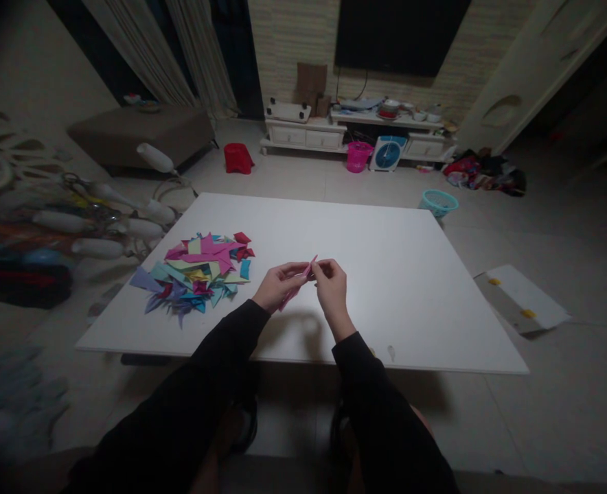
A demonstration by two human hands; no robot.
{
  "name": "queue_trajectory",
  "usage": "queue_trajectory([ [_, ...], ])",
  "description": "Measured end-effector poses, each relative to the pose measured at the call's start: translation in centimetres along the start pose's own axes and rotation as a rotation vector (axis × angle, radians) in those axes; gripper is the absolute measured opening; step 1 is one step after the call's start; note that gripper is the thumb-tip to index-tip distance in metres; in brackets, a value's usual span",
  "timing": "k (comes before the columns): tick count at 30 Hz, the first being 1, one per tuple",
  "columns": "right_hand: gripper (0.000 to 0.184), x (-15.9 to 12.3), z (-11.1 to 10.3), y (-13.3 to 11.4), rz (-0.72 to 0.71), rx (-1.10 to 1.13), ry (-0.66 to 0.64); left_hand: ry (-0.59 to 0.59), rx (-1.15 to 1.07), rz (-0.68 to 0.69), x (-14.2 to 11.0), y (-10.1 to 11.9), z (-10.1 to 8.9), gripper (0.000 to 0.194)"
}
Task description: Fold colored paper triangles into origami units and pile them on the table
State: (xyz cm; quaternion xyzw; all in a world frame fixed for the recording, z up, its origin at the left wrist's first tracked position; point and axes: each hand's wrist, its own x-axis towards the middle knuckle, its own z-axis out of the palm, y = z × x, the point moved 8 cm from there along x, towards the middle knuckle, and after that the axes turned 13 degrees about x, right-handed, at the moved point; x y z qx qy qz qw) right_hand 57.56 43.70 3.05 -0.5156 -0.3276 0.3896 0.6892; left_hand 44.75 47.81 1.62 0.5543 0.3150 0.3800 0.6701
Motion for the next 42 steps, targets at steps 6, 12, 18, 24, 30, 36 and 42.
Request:
queue_trajectory([
  [6,0.032,0.8,0.1,0.8,0.045,0.035,0.008,-0.013,-0.102,-0.008,0.7,-0.5,-0.2,0.047],
  [12,0.029,0.8,0.1,0.6,-0.019,0.044,0.033,0.049,-0.086,-0.107,0.6,-0.7,-0.6,0.043],
  [18,0.01,0.0,0.4,-0.6,-0.111,-0.016,0.005,0.084,-0.188,-0.139,-0.1,-0.5,-0.4,0.043],
  [24,0.009,-0.7,0.2,-1.1,-0.133,-0.107,-0.04,0.099,0.034,-0.018,-0.6,0.1,-0.9,0.04],
  [30,0.01,-0.6,0.6,-1.5,-0.179,-0.162,-0.071,0.097,0.074,0.013,-0.3,0.1,-1.3,0.04],
  [36,0.011,0.1,0.7,-0.8,-0.156,-0.131,-0.062,0.085,0.05,0.005,0.3,-0.1,-1.4,0.042],
  [42,0.012,0.3,0.4,-0.6,-0.141,-0.127,-0.053,0.064,0.008,-0.01,0.7,-0.4,-1.2,0.041],
])
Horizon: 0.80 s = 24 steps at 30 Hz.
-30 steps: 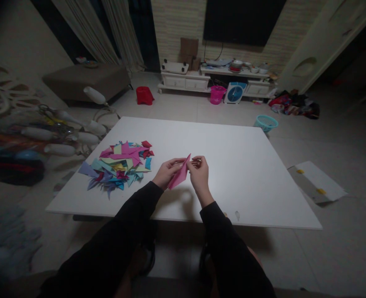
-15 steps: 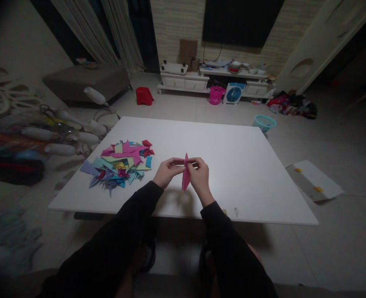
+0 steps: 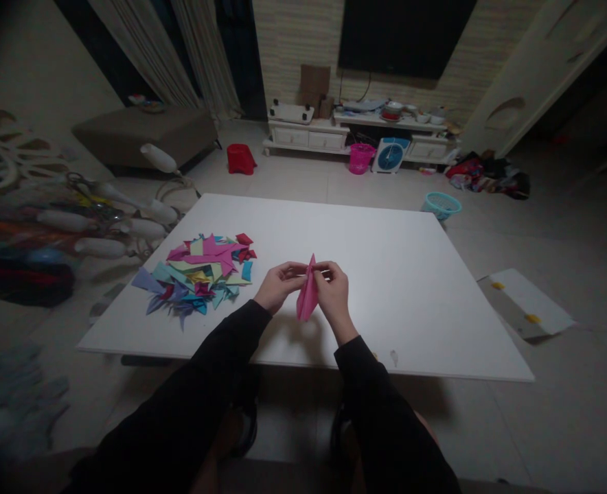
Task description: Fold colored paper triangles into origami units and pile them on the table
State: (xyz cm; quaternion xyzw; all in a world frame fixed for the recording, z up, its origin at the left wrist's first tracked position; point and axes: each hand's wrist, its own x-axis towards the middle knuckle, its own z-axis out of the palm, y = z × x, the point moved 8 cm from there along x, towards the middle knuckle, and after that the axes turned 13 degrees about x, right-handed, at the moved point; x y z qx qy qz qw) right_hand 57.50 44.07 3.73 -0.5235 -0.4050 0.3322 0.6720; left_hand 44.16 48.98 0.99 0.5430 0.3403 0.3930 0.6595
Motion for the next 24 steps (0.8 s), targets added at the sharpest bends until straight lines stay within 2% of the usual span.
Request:
queue_trajectory([
  [8,0.011,-0.6,-0.3,0.0,0.042,0.055,0.02,0.089,-0.006,-0.003,-0.6,0.6,-0.3,0.04],
  [11,0.01,-1.0,-0.6,-0.1,0.075,0.103,0.035,0.118,0.079,0.054,-0.8,1.1,-0.5,0.022],
  [12,0.01,-1.1,-0.6,0.0,0.088,0.123,0.039,0.113,0.103,0.057,-0.9,1.1,-0.5,0.018],
  [15,0.013,-1.4,-0.9,0.2,0.129,0.182,0.054,0.042,0.168,0.049,-0.9,1.2,-0.3,0.025],
  [20,0.017,-1.4,-0.7,1.3,0.277,0.324,0.019,-0.013,0.339,0.179,-1.3,2.8,-0.4,0.022],
  [24,0.018,-0.9,0.2,1.8,0.324,0.344,-0.033,0.078,0.419,0.271,-1.0,3.6,-1.3,0.017],
])
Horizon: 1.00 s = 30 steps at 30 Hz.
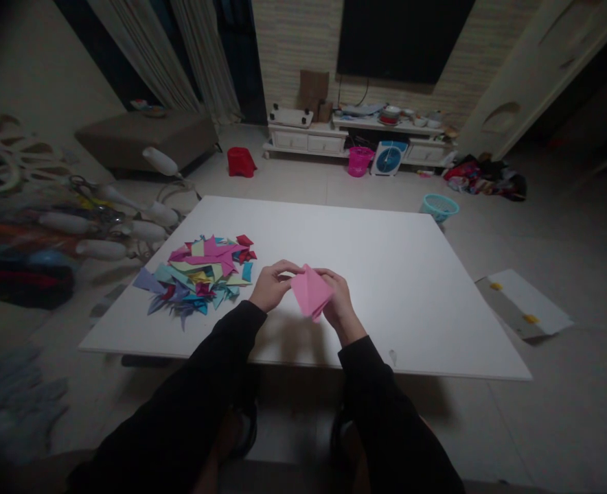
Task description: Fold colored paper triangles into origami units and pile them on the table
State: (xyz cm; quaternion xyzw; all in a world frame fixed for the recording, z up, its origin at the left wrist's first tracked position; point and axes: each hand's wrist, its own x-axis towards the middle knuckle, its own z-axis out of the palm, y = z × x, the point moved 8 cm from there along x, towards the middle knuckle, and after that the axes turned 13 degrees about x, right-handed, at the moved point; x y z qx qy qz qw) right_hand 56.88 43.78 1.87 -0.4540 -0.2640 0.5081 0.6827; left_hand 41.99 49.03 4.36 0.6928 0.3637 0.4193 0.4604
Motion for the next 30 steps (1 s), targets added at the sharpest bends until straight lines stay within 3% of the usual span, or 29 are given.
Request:
queue_trajectory([
  [4,0.023,0.6,0.8,0.6,0.025,0.032,-0.016,0.103,-0.051,-0.039,0.7,-0.9,-0.7,0.02],
  [10,0.026,0.7,0.9,0.9,0.027,0.084,0.02,0.059,-0.269,-0.229,0.9,-3.1,0.3,0.035],
  [16,0.027,0.3,0.1,0.5,-0.047,0.059,0.104,0.116,-0.479,-0.368,-0.2,-3.9,0.0,0.042],
  [26,0.027,0.0,0.5,0.3,-0.059,0.018,0.082,0.038,-0.441,-0.345,-0.3,-3.5,0.8,0.047],
  [30,0.03,0.1,1.2,0.7,-0.025,0.087,0.04,-0.031,-0.468,-0.356,-0.3,-3.4,1.5,0.058],
])
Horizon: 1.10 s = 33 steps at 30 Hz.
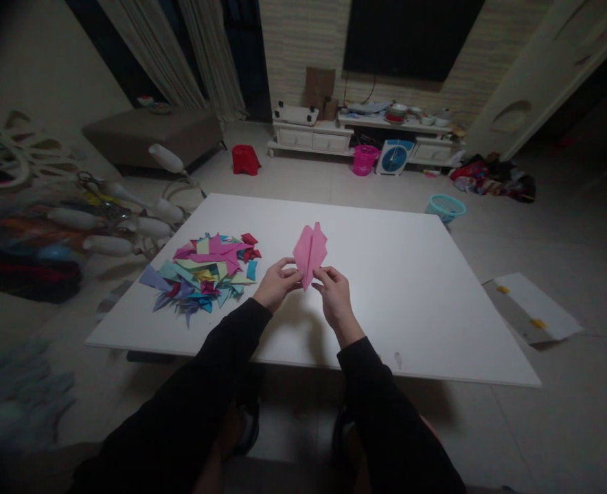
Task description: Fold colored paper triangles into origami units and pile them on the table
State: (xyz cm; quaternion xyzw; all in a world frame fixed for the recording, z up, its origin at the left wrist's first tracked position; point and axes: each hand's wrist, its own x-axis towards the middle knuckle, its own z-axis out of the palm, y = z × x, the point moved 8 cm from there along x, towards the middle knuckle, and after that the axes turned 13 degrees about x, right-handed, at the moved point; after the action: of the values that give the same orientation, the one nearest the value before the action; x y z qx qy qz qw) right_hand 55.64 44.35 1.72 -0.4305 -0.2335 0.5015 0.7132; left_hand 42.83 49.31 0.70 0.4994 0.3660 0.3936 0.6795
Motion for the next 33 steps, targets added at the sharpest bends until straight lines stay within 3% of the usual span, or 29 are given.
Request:
queue_trajectory([
  [3,0.03,0.2,0.0,0.4,0.007,0.042,0.004,0.003,-0.013,-0.019,0.0,-0.3,0.1,0.064],
  [7,0.035,0.3,-1.3,0.2,-0.081,-0.016,0.092,0.053,0.073,-0.012,-0.1,-0.4,-0.1,0.051],
  [14,0.045,0.2,-1.4,0.2,-0.111,-0.058,0.078,-0.06,0.211,0.076,-0.2,-0.2,1.2,0.041],
  [17,0.048,0.0,-1.7,0.1,-0.08,-0.066,0.148,-0.05,0.182,0.042,-0.1,-0.6,0.8,0.041],
  [20,0.042,0.0,-1.2,0.4,-0.022,-0.024,0.093,-0.072,0.185,-0.003,-0.2,-0.9,0.5,0.044],
  [23,0.033,0.3,-1.6,-0.3,-0.093,-0.044,0.08,-0.057,0.174,-0.078,-0.1,-1.4,0.0,0.044],
  [28,0.033,1.2,-3.7,-1.2,-0.182,-0.017,0.2,-0.058,0.112,-0.184,0.0,-2.4,-0.4,0.042],
  [33,0.031,1.5,-4.7,-2.8,-0.276,-0.037,0.239,0.0,0.11,-0.186,-0.1,-2.0,-1.1,0.03],
])
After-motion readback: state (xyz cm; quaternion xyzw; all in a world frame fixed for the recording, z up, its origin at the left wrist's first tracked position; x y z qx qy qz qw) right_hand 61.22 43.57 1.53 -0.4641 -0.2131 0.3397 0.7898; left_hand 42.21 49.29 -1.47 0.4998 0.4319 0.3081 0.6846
